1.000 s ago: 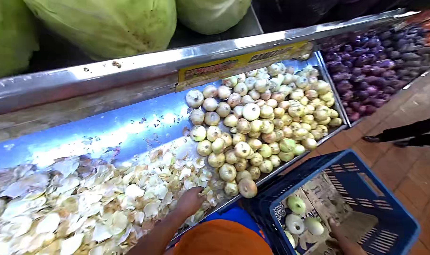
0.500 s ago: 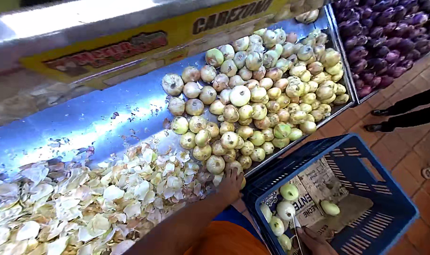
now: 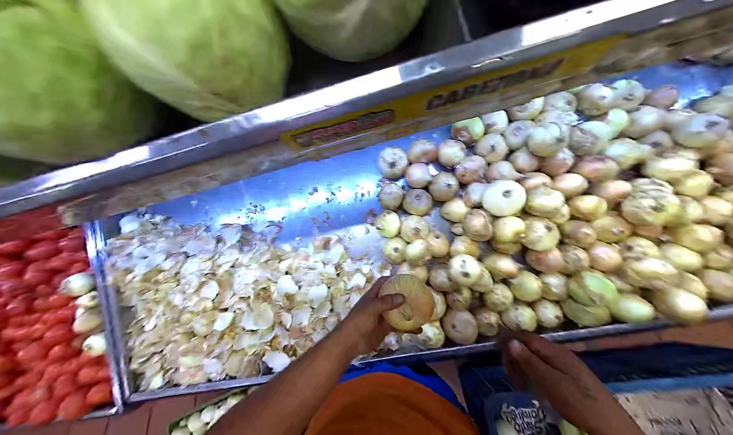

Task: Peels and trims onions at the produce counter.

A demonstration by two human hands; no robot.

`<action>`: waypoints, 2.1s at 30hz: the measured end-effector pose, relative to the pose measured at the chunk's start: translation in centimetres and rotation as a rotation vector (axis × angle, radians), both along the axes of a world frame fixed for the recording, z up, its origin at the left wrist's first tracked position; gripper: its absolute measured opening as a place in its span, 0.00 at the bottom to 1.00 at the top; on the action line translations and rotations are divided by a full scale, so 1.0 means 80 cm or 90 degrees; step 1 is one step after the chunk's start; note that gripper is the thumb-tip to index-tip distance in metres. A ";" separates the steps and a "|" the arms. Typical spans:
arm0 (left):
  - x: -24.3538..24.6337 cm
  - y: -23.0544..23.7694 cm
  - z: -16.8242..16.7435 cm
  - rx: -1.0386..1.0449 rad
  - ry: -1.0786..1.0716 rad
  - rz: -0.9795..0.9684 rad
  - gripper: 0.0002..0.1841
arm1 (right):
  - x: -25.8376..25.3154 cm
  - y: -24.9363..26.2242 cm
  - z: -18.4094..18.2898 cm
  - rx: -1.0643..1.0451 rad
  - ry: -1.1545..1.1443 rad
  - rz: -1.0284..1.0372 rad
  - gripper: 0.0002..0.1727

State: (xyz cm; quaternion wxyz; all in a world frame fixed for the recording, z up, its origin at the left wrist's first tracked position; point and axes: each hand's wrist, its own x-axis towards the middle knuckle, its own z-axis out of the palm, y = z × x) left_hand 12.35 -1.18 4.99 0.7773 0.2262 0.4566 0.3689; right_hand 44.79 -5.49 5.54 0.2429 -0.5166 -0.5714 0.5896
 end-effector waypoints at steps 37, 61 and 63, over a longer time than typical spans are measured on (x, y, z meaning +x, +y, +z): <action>-0.103 -0.039 0.038 0.039 0.265 -0.070 0.24 | -0.201 0.128 0.038 0.875 -0.211 0.664 0.39; -0.093 -0.035 0.049 0.075 0.453 0.035 0.26 | -0.235 0.150 0.056 0.420 -0.487 0.646 0.47; -0.090 -0.037 0.045 0.072 0.507 0.032 0.27 | -0.240 0.151 0.047 0.407 -0.448 0.651 0.46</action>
